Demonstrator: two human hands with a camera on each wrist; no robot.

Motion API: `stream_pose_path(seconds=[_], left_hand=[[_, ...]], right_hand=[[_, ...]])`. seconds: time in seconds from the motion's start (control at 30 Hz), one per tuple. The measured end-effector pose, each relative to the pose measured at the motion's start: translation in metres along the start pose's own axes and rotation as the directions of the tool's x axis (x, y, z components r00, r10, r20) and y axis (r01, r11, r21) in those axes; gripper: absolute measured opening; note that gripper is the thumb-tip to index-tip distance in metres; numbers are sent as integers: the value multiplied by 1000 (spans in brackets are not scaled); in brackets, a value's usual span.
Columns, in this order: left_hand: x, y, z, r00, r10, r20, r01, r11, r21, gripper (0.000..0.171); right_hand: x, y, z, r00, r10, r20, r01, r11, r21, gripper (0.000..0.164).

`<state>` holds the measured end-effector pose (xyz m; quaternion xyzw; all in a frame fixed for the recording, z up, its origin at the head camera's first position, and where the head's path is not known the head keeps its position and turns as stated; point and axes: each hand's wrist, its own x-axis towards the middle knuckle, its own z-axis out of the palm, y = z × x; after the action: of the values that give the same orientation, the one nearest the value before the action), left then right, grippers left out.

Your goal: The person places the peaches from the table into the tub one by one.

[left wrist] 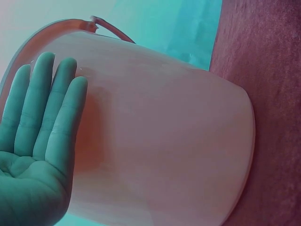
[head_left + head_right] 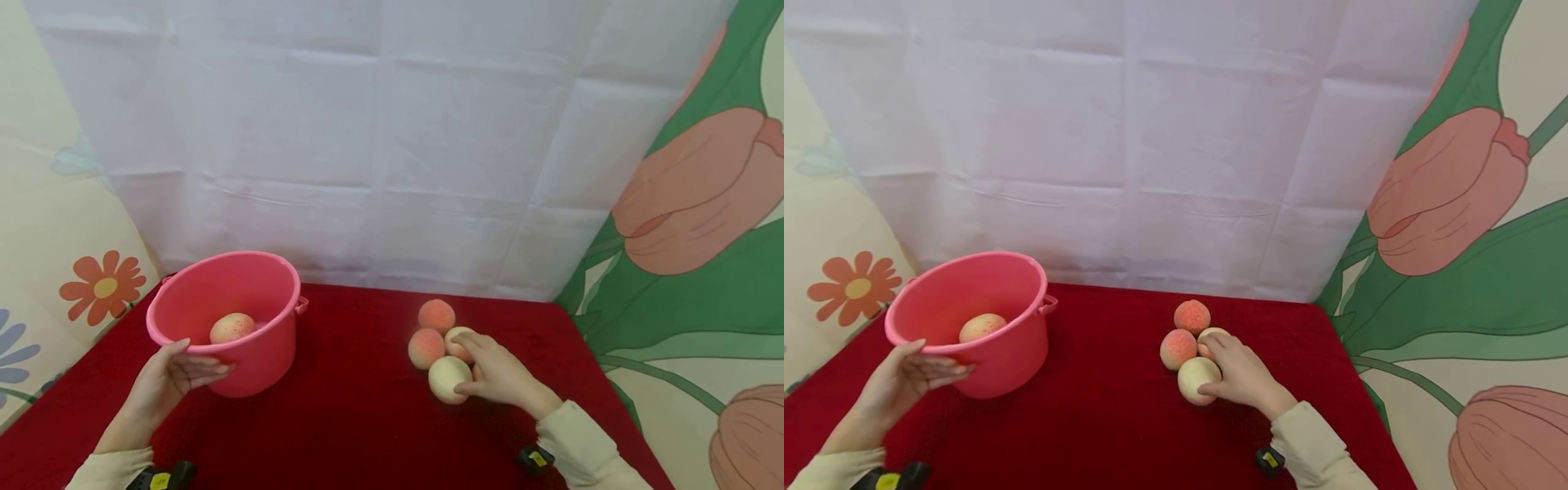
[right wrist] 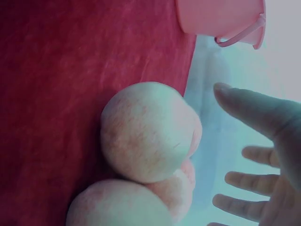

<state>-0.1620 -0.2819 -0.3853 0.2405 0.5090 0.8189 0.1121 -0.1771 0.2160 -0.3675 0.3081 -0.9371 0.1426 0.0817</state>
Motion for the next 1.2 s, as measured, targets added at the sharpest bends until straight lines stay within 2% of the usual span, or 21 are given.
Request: stream_pose_path(seconds=[0.27, 0.5, 0.8, 1.07, 1.2], left_hand=[[0, 0, -1, 999, 23, 32, -22, 999, -30, 64], [0, 0, -1, 1000, 17, 14, -16, 1000, -15, 63], [1, -2, -3, 999, 42, 32, -41, 999, -28, 64], [2, -2, -1, 999, 40, 23, -39, 999, -29, 63], [1, -1, -1, 999, 35, 22, -35, 999, -31, 64]], right_hand=[[-11, 12, 2, 994, 111, -7, -111, 993, -49, 80], [-14, 21, 2, 979, 203, -4, -202, 976, -84, 81], [-17, 27, 10, 951, 307, 22, -306, 951, -54, 82], [-20, 33, 24, 929, 370, 25, -369, 929, -36, 82], [-21, 36, 29, 926, 377, 28, -376, 926, -35, 80]])
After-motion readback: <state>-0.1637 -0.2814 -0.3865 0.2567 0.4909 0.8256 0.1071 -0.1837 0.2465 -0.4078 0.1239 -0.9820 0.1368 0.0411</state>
